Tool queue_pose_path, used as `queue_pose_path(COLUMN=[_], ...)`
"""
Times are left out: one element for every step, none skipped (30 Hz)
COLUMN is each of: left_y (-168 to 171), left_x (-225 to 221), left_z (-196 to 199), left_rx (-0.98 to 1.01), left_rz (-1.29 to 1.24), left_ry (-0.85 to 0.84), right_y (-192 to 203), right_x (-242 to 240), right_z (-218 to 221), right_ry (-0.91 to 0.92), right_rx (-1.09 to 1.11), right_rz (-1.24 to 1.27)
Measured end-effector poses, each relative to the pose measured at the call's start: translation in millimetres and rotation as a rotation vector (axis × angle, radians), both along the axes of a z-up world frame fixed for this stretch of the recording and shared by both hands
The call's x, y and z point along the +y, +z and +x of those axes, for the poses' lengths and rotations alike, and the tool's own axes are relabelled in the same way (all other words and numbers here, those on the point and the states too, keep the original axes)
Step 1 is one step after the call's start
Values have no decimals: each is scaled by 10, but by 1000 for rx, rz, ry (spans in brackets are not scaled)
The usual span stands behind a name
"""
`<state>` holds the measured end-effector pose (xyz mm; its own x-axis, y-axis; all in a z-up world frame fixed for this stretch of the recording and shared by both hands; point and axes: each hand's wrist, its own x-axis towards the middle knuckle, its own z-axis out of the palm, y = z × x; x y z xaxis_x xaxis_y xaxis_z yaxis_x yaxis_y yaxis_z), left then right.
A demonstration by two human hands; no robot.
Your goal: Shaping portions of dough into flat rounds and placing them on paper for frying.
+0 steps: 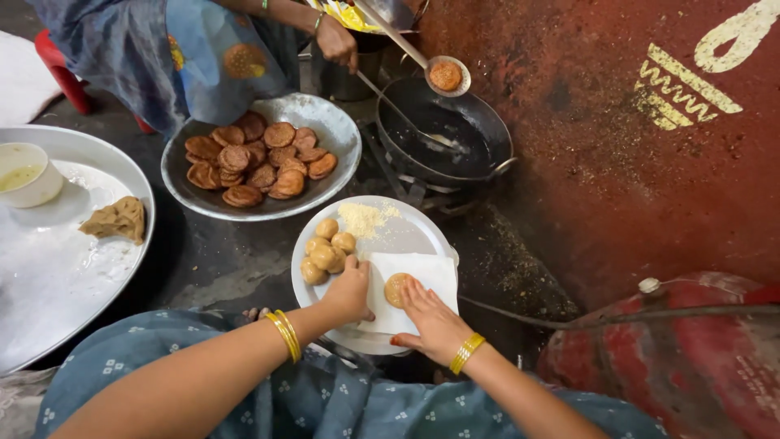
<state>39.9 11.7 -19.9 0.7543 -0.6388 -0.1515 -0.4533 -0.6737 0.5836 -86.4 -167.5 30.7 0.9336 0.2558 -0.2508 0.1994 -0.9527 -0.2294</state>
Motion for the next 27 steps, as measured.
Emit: queue_pose_path(left_y=[7,13,6,13,24,37,18,-3,-34,-35,-21,-7,-40,-74,-98,-63,-28,4,35,68,120,96,69,42,33,24,13], left_x=[6,13,9,17,12,6,-3,-11,-27,-42,-25,-8,-9,-11,-41,-42,-24,-6,-2,0,7,-3,1,7,0,-5,0], left_z=[18,35,20,11,2,-7,4,14,1,-14,12,39,34,31,41,33,24,14,-1,-18,-7,-3,-1,1,10,18,15], left_rx=[-4,9,26,28,14,0,-1,-14,-23,-19,-1,18,19,-2,-25,-26,-13,-1,1,9,11,8,0,-7,-13,-20,-24], left_rz=[1,2,0,-1,4,10,8,11,12,8,22,35,36,29,19,17,27,37,34,49,65,64,57,51,50,43,37], left_ry=[2,-6,-15,-15,-17,-20,-19,-19,-18,-17,-6,5,9,-9,-31,-31,-18,-5,-5,-7,-9,-9,-14,-18,-19,-19,-17], right_y=[-17,-34,-54,-91,-124,-156,-121,-86,-55,-61,-71,-81,-39,2,54,26,-5,-37,-78,-117,-148,-106,-71,-35,-46,-57,-68], right_x=[-25,-49,-81,-70,-66,-63,-5,55,107,118,159,199,241,280,299,256,224,192,140,84,33,14,11,10,-10,-29,-40], right_z=[54,108,128,157,175,193,193,191,171,84,35,-12,-76,-137,-193,-217,-234,-253,-245,-238,-206,-175,-151,-127,-88,-49,-17], right_ry=[2,-24,-53,-53,-26,2,2,72,143,144,153,162,165,145,121,120,80,41,40,29,18,17,22,26,25,11,-1], right_rx=[-4,-69,-129,-128,-97,-67,-68,-120,-170,-166,-191,-216,-215,-131,-48,-49,-35,-21,-19,-45,-76,-80,-38,3,-3,-39,-74], right_rz=[1,47,91,90,82,74,73,65,56,53,54,56,57,53,46,44,36,28,25,33,42,40,16,-9,-10,18,48])
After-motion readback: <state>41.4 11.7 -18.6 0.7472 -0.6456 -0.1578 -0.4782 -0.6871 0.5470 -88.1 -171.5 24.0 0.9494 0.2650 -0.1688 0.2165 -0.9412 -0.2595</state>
